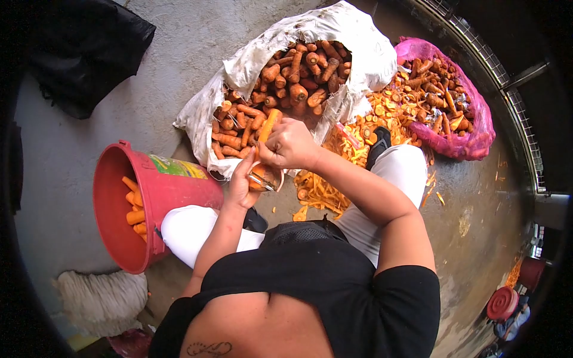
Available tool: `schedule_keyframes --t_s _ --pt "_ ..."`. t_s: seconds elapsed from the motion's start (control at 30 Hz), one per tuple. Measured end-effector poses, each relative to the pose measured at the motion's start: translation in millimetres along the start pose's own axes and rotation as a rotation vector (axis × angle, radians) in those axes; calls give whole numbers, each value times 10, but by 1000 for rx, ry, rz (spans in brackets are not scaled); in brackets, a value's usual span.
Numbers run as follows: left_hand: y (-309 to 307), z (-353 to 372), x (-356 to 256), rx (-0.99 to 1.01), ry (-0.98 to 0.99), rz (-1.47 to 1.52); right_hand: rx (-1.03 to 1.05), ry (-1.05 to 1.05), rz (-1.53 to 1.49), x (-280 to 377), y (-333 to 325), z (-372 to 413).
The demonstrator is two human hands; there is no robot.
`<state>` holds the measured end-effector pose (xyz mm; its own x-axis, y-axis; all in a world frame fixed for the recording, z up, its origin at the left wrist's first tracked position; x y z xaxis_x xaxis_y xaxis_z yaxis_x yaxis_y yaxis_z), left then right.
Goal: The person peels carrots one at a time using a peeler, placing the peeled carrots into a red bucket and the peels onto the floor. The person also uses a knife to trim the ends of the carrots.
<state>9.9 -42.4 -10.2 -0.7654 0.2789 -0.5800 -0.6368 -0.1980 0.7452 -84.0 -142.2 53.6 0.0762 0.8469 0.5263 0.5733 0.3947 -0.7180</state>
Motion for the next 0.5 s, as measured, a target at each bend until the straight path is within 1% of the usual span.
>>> schedule_keyframes --t_s 0.1,0.2,0.3,0.4,0.5 --pt "22 -4 -55 55 29 -16 -6 13 -1 8 -63 -40" --pt "38 -27 -106 67 57 -66 -5 40 19 10 -99 -53" --pt "-29 -66 -26 69 5 -3 4 53 51 23 -101 -54" --pt "-10 -32 38 -122 -31 10 11 58 90 1 -53 -14" --pt "-38 -16 60 12 -61 -74 28 75 87 -8 -15 1"
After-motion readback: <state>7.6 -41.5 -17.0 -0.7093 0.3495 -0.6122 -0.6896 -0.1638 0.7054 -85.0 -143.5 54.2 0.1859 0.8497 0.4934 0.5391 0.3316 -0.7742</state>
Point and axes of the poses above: each hand's wrist, its own z-axis away from the middle knuckle, its own y-axis out of the palm, x = y × z, the point moved 5 cm from there along -z, towards the middle knuckle, and after that the axes turned 9 degrees about x, right-handed, at the moved point
